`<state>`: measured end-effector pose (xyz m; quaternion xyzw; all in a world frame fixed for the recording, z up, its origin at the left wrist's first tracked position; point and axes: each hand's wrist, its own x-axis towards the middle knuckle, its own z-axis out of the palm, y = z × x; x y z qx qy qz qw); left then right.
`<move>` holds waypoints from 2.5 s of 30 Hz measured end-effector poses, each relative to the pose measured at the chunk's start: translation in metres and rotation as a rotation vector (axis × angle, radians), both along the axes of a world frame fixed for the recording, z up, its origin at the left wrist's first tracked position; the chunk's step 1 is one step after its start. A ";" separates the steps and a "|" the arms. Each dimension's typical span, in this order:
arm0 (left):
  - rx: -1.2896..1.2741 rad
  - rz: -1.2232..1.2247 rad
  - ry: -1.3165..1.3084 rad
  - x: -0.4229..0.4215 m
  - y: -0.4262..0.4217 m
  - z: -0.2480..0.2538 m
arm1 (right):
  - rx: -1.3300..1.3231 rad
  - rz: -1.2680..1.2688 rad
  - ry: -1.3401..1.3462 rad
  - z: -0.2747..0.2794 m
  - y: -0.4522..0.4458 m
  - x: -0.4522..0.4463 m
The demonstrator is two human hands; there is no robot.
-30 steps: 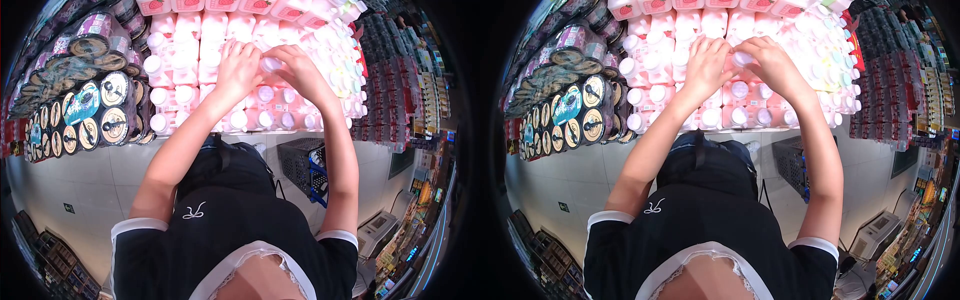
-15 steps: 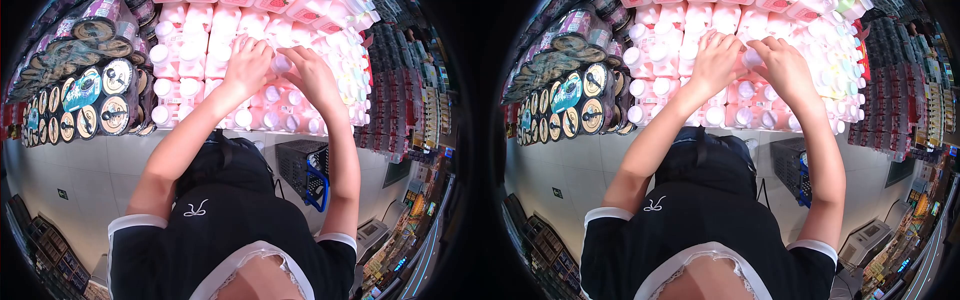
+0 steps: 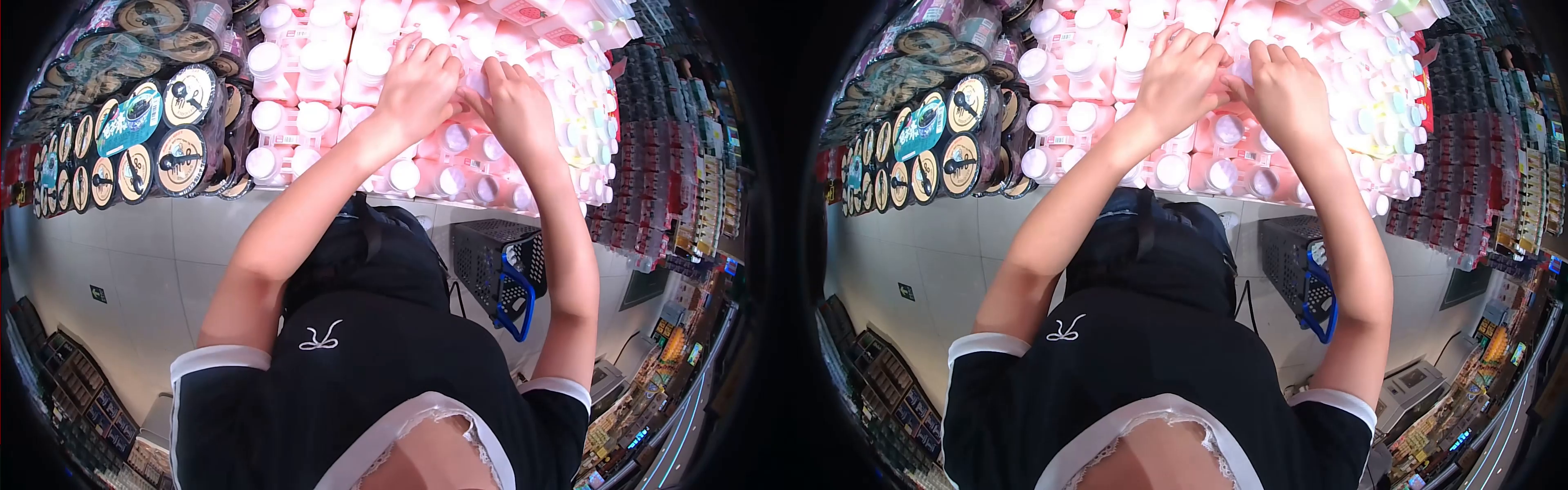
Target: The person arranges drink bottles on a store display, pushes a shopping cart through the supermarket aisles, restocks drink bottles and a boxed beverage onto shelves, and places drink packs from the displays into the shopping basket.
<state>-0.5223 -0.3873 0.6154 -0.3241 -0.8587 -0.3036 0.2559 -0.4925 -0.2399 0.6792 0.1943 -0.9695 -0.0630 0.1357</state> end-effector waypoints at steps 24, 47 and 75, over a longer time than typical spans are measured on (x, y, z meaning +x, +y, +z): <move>0.007 0.001 -0.068 0.003 0.001 0.005 | -0.194 -0.011 -0.010 -0.019 0.007 -0.001; 0.016 0.011 -0.016 0.008 0.001 0.003 | -0.115 -0.006 0.011 -0.019 0.011 -0.054; -0.110 -0.461 -0.381 0.085 -0.016 0.006 | -0.470 -0.180 -0.174 -0.050 0.033 0.137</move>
